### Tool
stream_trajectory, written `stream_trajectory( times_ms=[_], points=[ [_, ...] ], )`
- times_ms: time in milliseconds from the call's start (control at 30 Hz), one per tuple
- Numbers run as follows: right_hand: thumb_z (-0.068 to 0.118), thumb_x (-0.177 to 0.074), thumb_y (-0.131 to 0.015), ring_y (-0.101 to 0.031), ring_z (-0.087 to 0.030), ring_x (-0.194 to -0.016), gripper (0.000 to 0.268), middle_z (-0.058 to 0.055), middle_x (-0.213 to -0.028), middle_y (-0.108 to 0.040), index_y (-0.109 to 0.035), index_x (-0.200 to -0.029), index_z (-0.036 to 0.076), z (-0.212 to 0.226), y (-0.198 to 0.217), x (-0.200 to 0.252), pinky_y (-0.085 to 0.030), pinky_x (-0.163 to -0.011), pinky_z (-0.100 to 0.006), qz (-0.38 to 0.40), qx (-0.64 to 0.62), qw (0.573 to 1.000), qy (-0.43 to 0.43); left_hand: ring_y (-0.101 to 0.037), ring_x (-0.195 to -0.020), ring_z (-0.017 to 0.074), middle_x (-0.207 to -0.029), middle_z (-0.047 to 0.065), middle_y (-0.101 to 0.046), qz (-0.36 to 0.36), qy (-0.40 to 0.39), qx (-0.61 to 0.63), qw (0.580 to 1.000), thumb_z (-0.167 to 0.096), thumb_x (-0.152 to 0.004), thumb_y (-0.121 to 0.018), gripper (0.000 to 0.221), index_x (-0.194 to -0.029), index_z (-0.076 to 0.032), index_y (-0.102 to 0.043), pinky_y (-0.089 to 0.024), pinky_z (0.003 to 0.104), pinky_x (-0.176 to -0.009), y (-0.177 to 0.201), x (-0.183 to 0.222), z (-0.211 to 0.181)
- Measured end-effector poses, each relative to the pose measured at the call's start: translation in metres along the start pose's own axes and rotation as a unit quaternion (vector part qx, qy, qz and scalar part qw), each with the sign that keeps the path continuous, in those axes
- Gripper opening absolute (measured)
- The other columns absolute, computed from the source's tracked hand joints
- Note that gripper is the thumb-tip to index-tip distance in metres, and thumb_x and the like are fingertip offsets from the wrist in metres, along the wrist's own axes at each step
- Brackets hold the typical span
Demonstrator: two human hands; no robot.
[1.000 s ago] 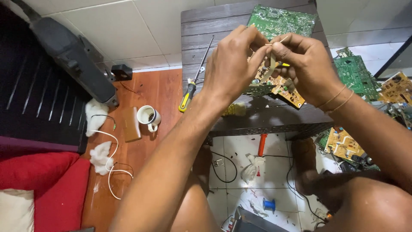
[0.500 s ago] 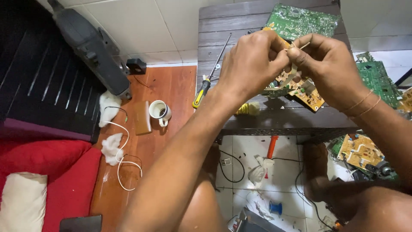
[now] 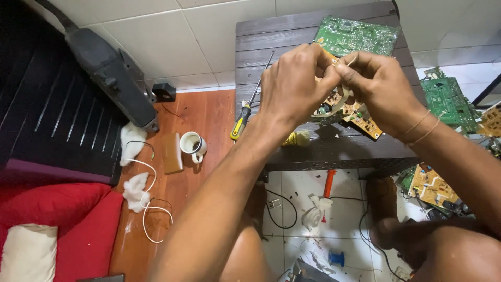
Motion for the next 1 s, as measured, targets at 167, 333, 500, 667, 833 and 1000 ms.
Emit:
stream_trajectory(
  times_ms=[167,333,500,667,833,1000],
  points=[
    [0.013,-0.109,-0.058,-0.052,-0.005,-0.065,0.009,-0.001,-0.084,-0.06,-0.063,-0.107,0.006,-0.009,0.001,-0.007,-0.047,-0.059,-0.017,-0.012,-0.039,0.999,0.011,-0.058,-0.044,0.0141,-0.067,0.006,-0.069,-0.033,-0.019,0.011,0.999,-0.024,-0.081,-0.071,0.018,-0.072,-0.008,-0.07,-0.046,0.032,-0.034,-0.014,-0.005,0.002],
    [0.012,-0.109,-0.057,-0.053,-0.006,-0.068,0.01,-0.003,-0.09,-0.058,-0.062,-0.107,0.004,-0.004,-0.006,-0.007,-0.054,-0.06,-0.017,-0.03,-0.024,0.999,0.01,-0.059,-0.047,0.0133,-0.07,0.005,-0.067,-0.038,-0.035,0.032,0.998,-0.022,-0.084,-0.073,0.018,-0.079,-0.006,-0.066,-0.048,0.029,-0.035,-0.027,-0.013,0.026],
    [0.006,-0.106,-0.059,-0.051,-0.009,-0.058,0.007,-0.004,-0.078,-0.059,-0.061,-0.102,0.002,0.034,-0.015,0.019,-0.05,-0.055,-0.021,0.014,0.025,0.998,0.056,-0.073,-0.067,0.0143,-0.079,0.004,-0.078,-0.134,0.089,0.058,0.985,-0.014,-0.086,-0.065,0.01,-0.086,-0.009,-0.073,-0.062,0.028,-0.062,0.003,-0.011,0.094],
    [0.011,-0.105,-0.062,-0.055,-0.01,-0.064,0.008,-0.004,-0.083,-0.063,-0.066,-0.105,0.004,0.016,0.012,0.011,-0.048,-0.059,-0.021,-0.057,0.02,0.998,-0.01,-0.067,-0.06,0.0125,-0.076,0.006,-0.076,-0.077,0.062,0.053,0.994,-0.014,-0.087,-0.064,0.016,-0.088,-0.004,-0.076,-0.056,0.028,-0.055,0.022,0.002,0.046],
    [0.017,-0.106,-0.064,-0.059,-0.009,-0.075,0.01,-0.002,-0.092,-0.066,-0.067,-0.106,0.007,0.009,0.011,0.011,-0.05,-0.067,-0.022,-0.095,0.002,0.993,-0.068,-0.055,-0.045,0.0104,-0.058,0.001,-0.069,-0.051,0.044,0.051,0.996,-0.031,-0.092,-0.067,0.034,-0.071,-0.005,-0.073,-0.045,0.028,-0.043,0.017,0.005,0.039],
    [0.014,-0.102,-0.068,-0.057,-0.008,-0.069,0.01,-0.004,-0.092,-0.067,-0.066,-0.107,0.005,0.007,0.008,0.01,-0.049,-0.063,-0.02,-0.072,-0.04,0.996,-0.022,-0.074,-0.077,0.0161,-0.1,0.012,-0.075,0.07,0.005,0.135,0.988,-0.022,-0.093,-0.066,0.019,-0.104,-0.007,-0.07,-0.067,0.025,-0.067,-0.011,0.004,0.037]
  ],
)
Point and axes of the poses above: each hand's wrist, its own x-axis away from the middle knuckle, its own y-axis out of the back of the hand, z = x × y, the point moved 3 cm from there along -x, towards the middle knuckle
